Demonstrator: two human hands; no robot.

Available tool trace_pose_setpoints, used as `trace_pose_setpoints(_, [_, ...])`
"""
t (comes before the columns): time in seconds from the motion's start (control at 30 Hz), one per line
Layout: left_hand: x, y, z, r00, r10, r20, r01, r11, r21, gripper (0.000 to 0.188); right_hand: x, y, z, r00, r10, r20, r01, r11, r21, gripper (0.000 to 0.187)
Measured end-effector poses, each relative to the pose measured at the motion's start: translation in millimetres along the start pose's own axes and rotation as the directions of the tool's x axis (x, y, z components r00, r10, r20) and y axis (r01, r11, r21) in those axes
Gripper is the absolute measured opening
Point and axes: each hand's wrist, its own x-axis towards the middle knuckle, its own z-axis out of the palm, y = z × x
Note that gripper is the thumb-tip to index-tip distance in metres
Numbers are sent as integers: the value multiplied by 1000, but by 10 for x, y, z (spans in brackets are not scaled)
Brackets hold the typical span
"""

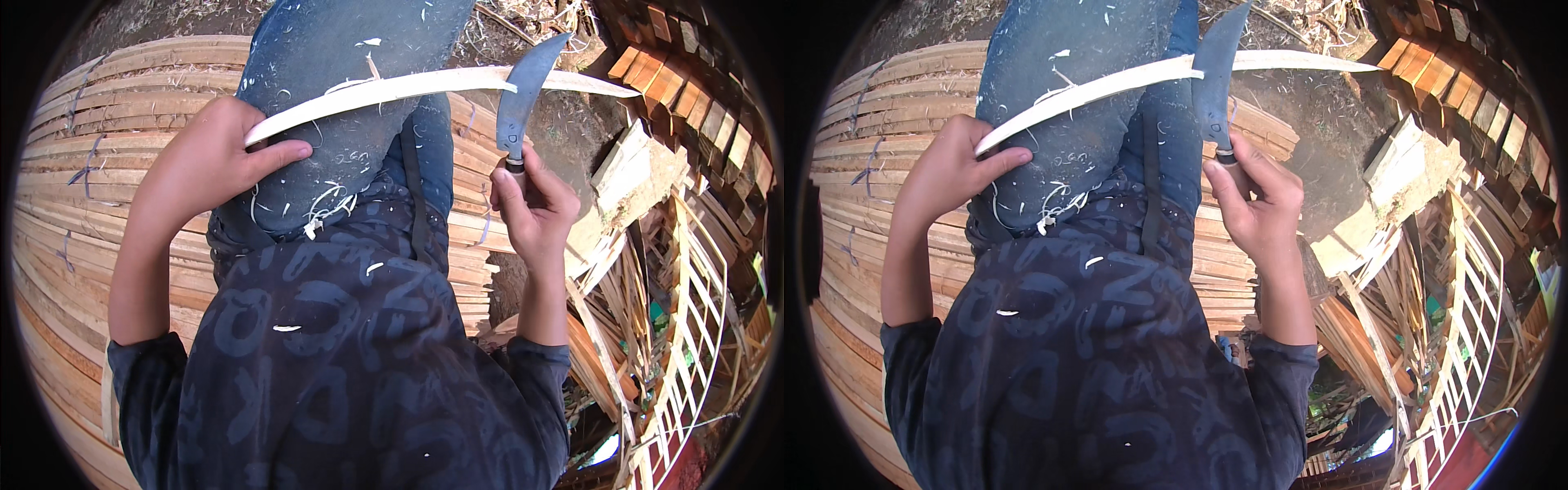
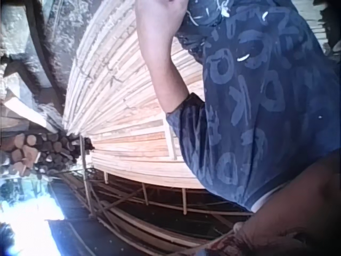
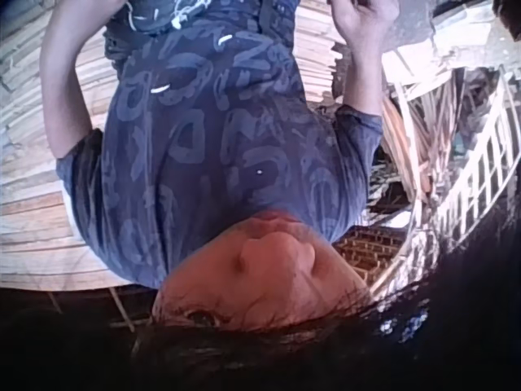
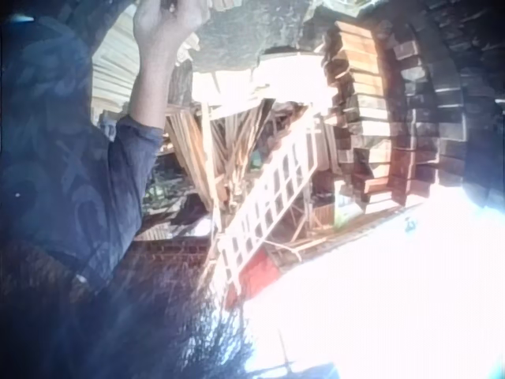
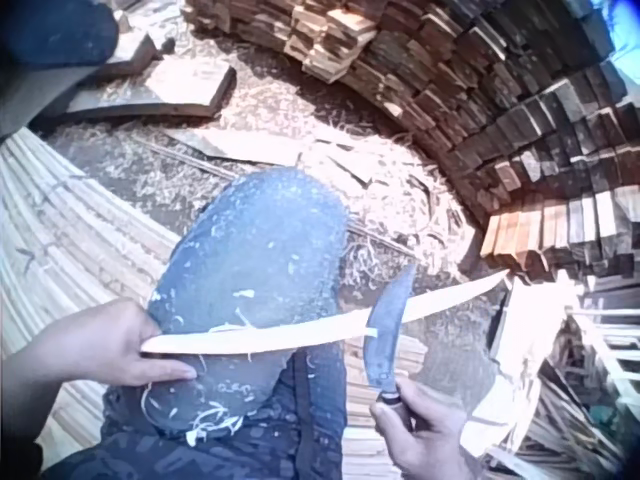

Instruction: The person sits on a stack of wooden planks and uses a curved knife to shave thin strips from a long, thin piece of wood held across their lap. They repeatedly draw the knife along the wood to remove shavings.

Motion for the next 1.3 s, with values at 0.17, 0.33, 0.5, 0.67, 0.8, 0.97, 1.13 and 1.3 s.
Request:
trace_pose_setpoints(0.17, [-1, 17, 13, 1000, 22, 0, -22, 1000, 3, 48, 173, -202, -61, 923, 156, -352, 6, 908, 419, 29])
trace_pose_setpoints(0.33, [14, -2, 10, 1000, 29, -5, -29, 1000, 2, 49, 93, -133, -94, 976, 54, -212, 1, 968, 252, 31])
trace_pose_setpoints(0.5, [3, 28, -17, 1000, -16, 5, 16, 1000, 21, 49, 5, 31, -17, 998, -60, -2, 60, 998, -19, 30])
trace_pose_setpoints(0.67, [13, -18, 19, 1000, 19, -5, -19, 999, 38, 49, 87, 31, -46, 992, -62, -112, 63, 998, -3, 35])
trace_pose_setpoints(0.8, [-4, -2, 15, 999, 31, -17, -31, 999, -22, 47, 127, -131, -28, 974, 41, -221, 32, 948, 316, 33])
trace_pose_setpoints(0.97, [-4, -9, 16, 1000, 19, -11, -19, 1000, -11, 46, 48, -72, 25, 926, -324, 194, 360, 914, -187, 29])
trace_pose_setpoints(1.13, [1, -32, 10, 999, 32, -12, -33, 999, -30, 45, 50, 3, -10, 997, 42, -65, -35, 995, 97, 29])
trace_pose_setpoints(1.3, [-9, -40, 21, 1000, -5, 9, 5, 1000, -11, 45, 80, -214, 1, 966, 118, -231, -57, 965, 255, 32])
